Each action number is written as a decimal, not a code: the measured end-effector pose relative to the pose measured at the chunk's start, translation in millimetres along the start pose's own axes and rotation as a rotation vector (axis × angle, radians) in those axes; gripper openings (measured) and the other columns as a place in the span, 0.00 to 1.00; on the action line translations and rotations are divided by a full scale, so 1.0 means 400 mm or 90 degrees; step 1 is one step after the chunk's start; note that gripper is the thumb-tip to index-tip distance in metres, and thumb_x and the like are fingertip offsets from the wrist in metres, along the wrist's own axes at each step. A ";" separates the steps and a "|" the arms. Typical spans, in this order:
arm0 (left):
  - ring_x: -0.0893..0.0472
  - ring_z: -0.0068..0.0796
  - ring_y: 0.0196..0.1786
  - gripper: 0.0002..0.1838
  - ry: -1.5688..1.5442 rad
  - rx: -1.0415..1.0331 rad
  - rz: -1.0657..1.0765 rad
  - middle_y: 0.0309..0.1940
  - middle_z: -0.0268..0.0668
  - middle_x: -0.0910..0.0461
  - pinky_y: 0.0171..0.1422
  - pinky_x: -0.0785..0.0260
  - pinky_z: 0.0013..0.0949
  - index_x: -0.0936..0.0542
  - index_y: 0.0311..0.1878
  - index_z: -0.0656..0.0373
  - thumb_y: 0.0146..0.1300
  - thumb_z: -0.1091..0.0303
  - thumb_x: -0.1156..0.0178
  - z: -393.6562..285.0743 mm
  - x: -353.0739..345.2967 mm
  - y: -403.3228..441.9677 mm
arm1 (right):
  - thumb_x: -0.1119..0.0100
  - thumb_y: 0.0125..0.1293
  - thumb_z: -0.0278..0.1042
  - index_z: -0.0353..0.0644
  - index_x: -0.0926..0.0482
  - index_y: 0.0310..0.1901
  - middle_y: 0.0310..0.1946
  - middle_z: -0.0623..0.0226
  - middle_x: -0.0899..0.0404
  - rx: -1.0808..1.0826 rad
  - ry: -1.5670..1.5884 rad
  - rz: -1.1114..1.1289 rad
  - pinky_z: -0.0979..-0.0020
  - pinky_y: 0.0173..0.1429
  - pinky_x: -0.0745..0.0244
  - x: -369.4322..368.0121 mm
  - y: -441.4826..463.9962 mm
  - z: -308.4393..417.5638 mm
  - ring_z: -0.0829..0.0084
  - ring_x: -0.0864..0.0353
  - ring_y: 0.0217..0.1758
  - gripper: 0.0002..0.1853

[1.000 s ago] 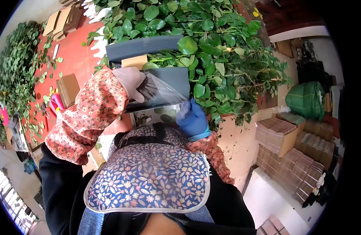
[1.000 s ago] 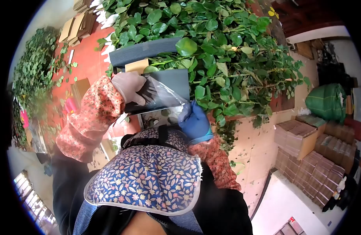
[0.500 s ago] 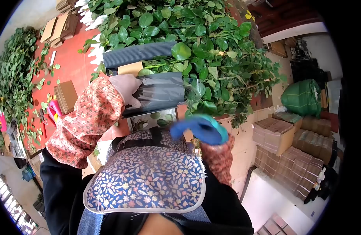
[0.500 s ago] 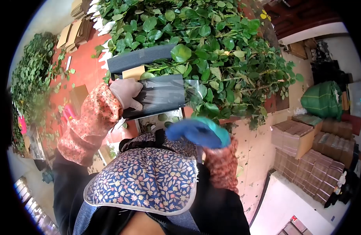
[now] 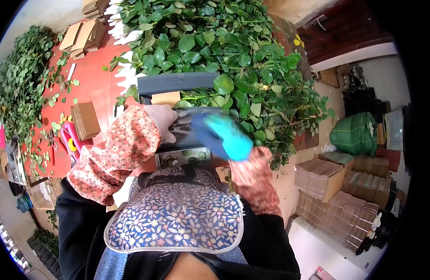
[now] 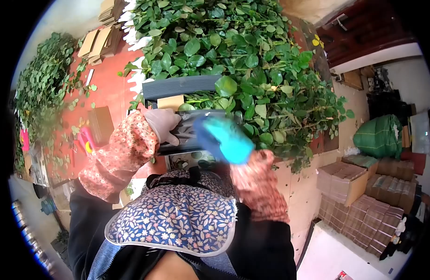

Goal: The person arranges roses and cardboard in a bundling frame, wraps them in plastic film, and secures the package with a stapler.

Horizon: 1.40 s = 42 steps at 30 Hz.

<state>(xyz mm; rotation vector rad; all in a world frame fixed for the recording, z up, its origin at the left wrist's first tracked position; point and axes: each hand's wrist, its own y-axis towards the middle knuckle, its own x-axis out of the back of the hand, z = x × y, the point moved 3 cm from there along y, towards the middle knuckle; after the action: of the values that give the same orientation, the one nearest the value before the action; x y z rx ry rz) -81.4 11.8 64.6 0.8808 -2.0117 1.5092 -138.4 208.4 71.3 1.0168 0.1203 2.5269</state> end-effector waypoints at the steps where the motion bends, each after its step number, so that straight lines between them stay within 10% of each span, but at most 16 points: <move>1: 0.19 0.46 0.50 0.29 -0.003 0.005 -0.008 0.43 0.45 0.19 0.52 0.26 0.44 0.21 0.46 0.60 0.47 0.49 0.25 0.000 -0.001 -0.004 | 0.40 0.62 0.25 0.38 0.20 0.50 0.43 0.54 0.17 0.057 -0.237 -0.039 0.62 0.47 0.21 -0.007 0.007 -0.068 0.53 0.16 0.42 0.14; 8: 0.19 0.41 0.40 0.35 -0.074 -0.053 -0.442 0.39 0.41 0.22 0.41 0.27 0.42 0.27 0.49 0.56 0.36 0.58 0.22 -0.001 -0.084 -0.098 | 0.40 0.62 0.31 0.39 0.20 0.43 0.36 0.53 0.18 -0.077 -0.040 0.001 0.58 0.43 0.24 0.008 0.069 -0.074 0.50 0.18 0.38 0.09; 12: 0.25 0.45 0.53 0.44 -0.068 0.043 -0.364 0.57 0.42 0.31 0.53 0.28 0.42 0.33 0.68 0.58 0.46 0.60 0.28 -0.034 -0.115 -0.125 | 0.38 0.63 0.36 0.41 0.20 0.46 0.38 0.53 0.17 -0.136 -0.030 0.068 0.58 0.45 0.24 0.026 0.095 -0.020 0.50 0.18 0.41 0.12; 42: 0.23 0.30 0.49 0.18 -0.064 0.129 -0.660 0.59 0.33 0.23 0.51 0.28 0.36 0.19 0.55 0.56 0.60 0.67 0.42 -0.080 -0.197 -0.163 | 0.41 0.60 0.32 0.44 0.21 0.40 0.32 0.57 0.20 -0.082 -0.394 0.225 0.54 0.41 0.27 -0.043 0.193 0.047 0.51 0.21 0.38 0.07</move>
<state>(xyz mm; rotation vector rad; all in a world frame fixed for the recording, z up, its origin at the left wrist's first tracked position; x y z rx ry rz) 19.9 47.0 61.1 1.7346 -1.0885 1.0405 -140.8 129.6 91.6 1.8352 -0.4279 2.3321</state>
